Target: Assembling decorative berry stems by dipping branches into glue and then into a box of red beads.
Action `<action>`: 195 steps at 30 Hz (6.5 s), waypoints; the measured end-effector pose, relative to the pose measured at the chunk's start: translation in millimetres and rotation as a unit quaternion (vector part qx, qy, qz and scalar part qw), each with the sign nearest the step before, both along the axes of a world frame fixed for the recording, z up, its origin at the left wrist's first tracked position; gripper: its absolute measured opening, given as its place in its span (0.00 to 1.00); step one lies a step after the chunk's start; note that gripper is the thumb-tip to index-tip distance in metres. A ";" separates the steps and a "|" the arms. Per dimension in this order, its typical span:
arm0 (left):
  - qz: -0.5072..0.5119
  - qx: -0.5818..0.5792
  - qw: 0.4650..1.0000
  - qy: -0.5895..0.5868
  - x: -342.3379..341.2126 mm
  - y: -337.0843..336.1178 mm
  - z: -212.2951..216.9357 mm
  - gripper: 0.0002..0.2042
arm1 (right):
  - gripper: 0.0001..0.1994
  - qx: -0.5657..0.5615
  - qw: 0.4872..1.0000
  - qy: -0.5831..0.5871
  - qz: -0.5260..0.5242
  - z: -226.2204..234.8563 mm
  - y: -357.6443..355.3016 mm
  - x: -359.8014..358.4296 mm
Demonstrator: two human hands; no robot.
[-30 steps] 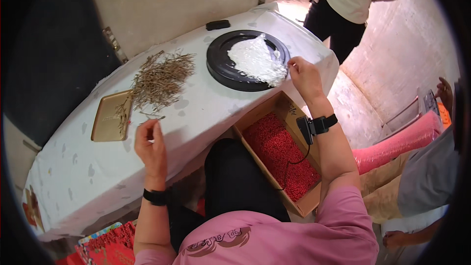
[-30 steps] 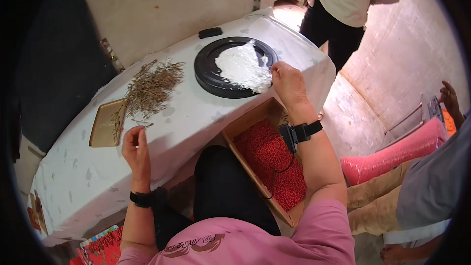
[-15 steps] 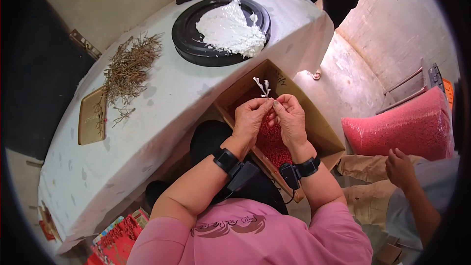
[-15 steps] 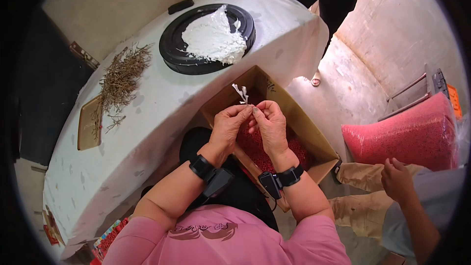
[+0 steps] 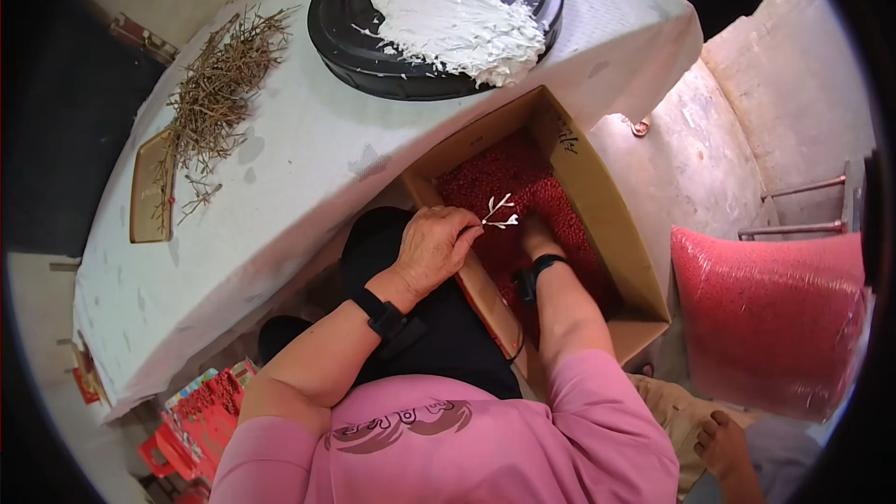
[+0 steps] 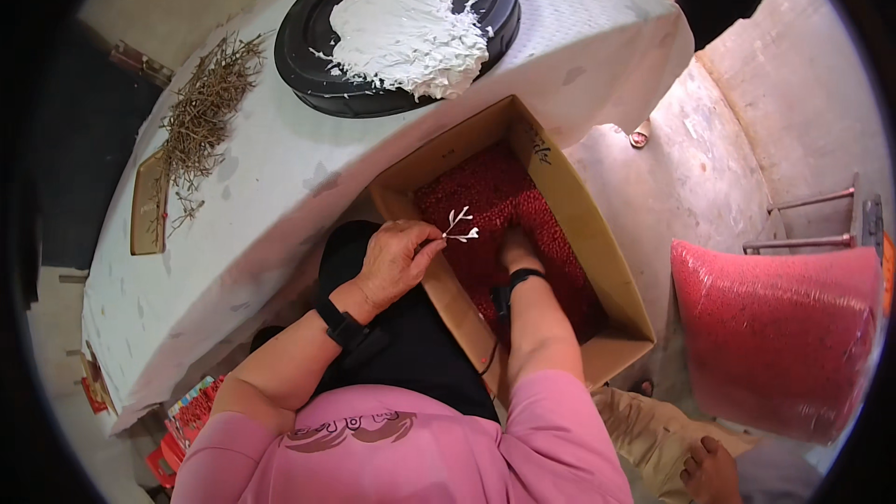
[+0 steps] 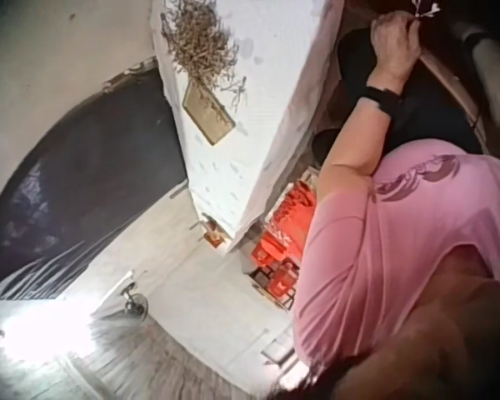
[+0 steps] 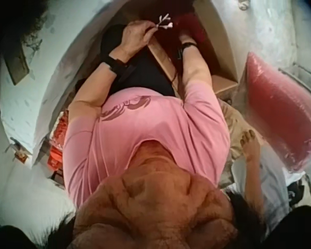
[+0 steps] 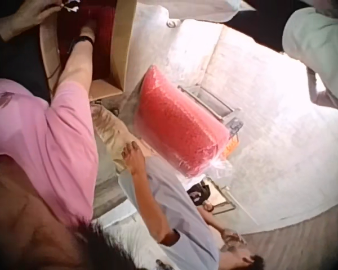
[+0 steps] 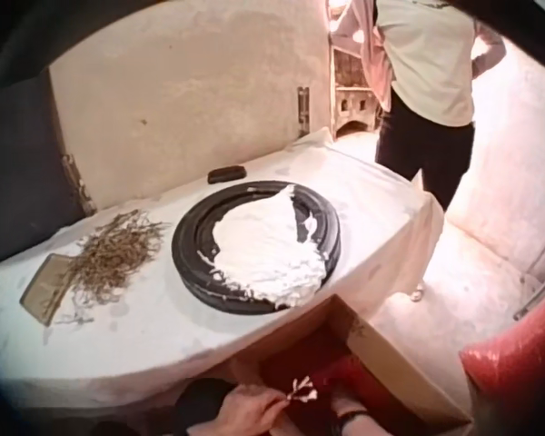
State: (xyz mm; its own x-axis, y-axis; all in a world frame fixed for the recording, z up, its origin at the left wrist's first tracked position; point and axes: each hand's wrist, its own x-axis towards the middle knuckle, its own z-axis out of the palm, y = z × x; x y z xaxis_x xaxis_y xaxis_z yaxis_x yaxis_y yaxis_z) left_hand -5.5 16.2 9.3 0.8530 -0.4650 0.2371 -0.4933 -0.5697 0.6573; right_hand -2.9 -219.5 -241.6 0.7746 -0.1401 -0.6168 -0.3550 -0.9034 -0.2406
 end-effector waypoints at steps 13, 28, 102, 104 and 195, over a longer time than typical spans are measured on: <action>0.003 0.043 0.999 0.007 5.2 -12.3 -8.8 0.05 | 0.26 0.039 0.959 0.242 -0.143 -100.0 -50.9 -134.5; 0.057 0.038 0.996 -0.055 1.5 3.5 -29.1 0.04 | 0.37 0.473 0.830 0.029 -0.295 106.5 -36.5 -95.5; 0.089 0.129 0.986 -0.054 4.7 -4.2 -34.8 0.04 | 0.32 0.515 0.785 -0.133 -0.317 230.1 -10.3 -72.9; 0.084 0.138 0.986 -0.043 4.7 -5.9 -36.7 0.03 | 0.33 0.486 0.806 -0.225 -0.251 265.4 10.0 -63.9; 0.233 -0.378 0.894 -0.053 -89.3 134.0 69.2 0.05 | 0.17 0.045 0.967 -0.225 0.112 132.6 -24.6 -53.7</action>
